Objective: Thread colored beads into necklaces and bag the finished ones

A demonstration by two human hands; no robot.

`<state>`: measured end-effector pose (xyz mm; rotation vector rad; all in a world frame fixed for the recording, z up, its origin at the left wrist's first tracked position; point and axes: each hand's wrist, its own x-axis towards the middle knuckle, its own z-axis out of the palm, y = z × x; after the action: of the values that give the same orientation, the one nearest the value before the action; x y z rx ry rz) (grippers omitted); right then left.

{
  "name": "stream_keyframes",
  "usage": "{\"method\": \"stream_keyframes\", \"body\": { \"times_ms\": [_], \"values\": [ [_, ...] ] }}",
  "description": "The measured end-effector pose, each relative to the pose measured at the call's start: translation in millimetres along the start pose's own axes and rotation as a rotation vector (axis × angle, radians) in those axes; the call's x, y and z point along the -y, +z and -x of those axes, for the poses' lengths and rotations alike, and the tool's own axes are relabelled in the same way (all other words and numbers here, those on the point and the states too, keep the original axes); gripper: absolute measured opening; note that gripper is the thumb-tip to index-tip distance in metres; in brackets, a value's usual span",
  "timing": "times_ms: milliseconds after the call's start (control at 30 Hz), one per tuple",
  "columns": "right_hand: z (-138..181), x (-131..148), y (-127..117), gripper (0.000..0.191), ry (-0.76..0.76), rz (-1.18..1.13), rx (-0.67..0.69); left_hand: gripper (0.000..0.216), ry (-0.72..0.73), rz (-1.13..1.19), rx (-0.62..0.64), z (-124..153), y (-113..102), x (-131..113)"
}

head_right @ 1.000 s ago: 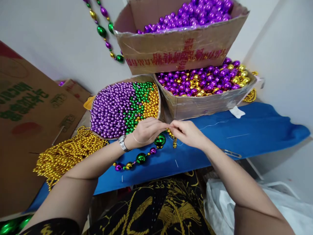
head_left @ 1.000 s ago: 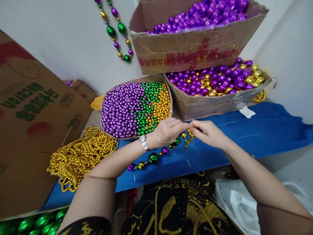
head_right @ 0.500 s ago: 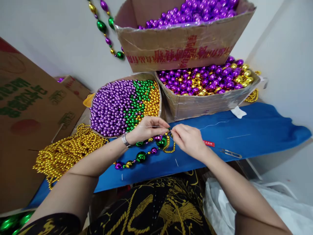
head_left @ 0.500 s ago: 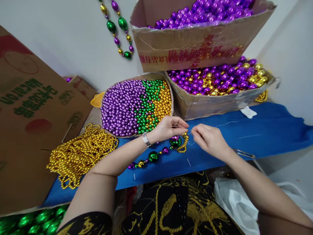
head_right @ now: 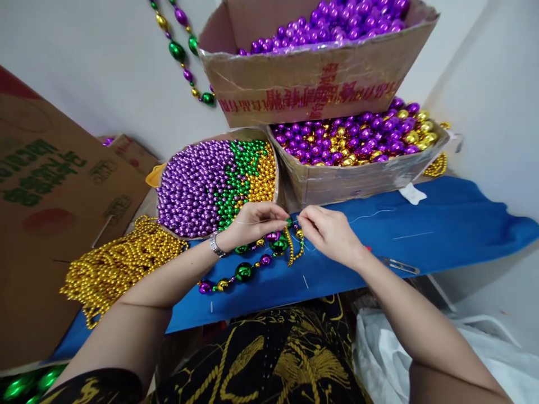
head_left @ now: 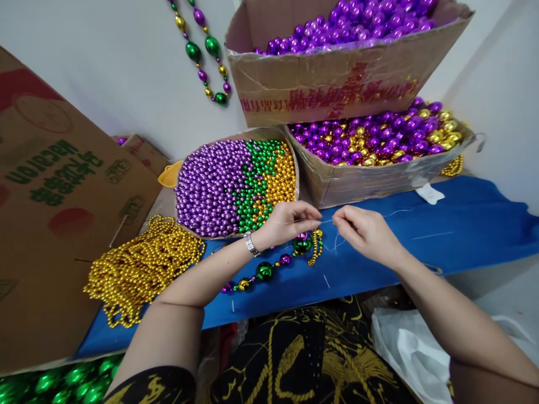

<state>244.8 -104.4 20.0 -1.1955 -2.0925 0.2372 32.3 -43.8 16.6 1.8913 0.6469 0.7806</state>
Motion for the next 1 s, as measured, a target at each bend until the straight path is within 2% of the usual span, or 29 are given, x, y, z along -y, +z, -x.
{"method": "stream_keyframes", "body": {
  "times_ms": [100,267,333,467,533,633,733,767,833,900,1000],
  "values": [
    [1,-4,4,0.020,0.025,-0.009,0.002,0.015,0.006,-0.207,0.111,-3,-3,0],
    [-1,-10,11,0.022,0.073,-0.009,0.012,0.015,-0.008,-0.394,0.107,-8,-3,3],
    [3,-6,14,0.023,0.062,0.011,0.000,0.015,-0.031,-0.307,0.113,-10,-2,7],
    [18,6,27,0.025,0.001,0.072,-0.014,0.014,-0.156,0.109,0.140,-11,-1,11],
    [25,7,33,0.026,-0.014,0.045,0.016,0.013,-0.158,0.167,0.131,-9,-2,8],
    [23,-3,37,0.027,0.074,-0.128,0.036,0.010,-0.014,0.015,0.149,-5,-3,-3],
    [9,-21,39,0.035,0.217,-0.409,0.018,0.012,0.281,-0.319,0.190,-4,-5,-15],
    [4,-26,42,0.037,0.229,-0.523,0.070,0.016,0.384,-0.440,0.203,-4,-6,-17],
    [-2,-34,47,0.041,0.223,-0.765,0.256,0.024,0.560,-0.650,0.226,-5,-10,-16],
    [-4,-37,53,0.043,0.252,-0.959,0.409,0.031,0.686,-0.784,0.222,-5,-12,-11],
    [-3,-33,59,0.040,0.296,-1.127,0.478,0.035,0.793,-0.841,0.152,-3,-13,2]
  ]
}}
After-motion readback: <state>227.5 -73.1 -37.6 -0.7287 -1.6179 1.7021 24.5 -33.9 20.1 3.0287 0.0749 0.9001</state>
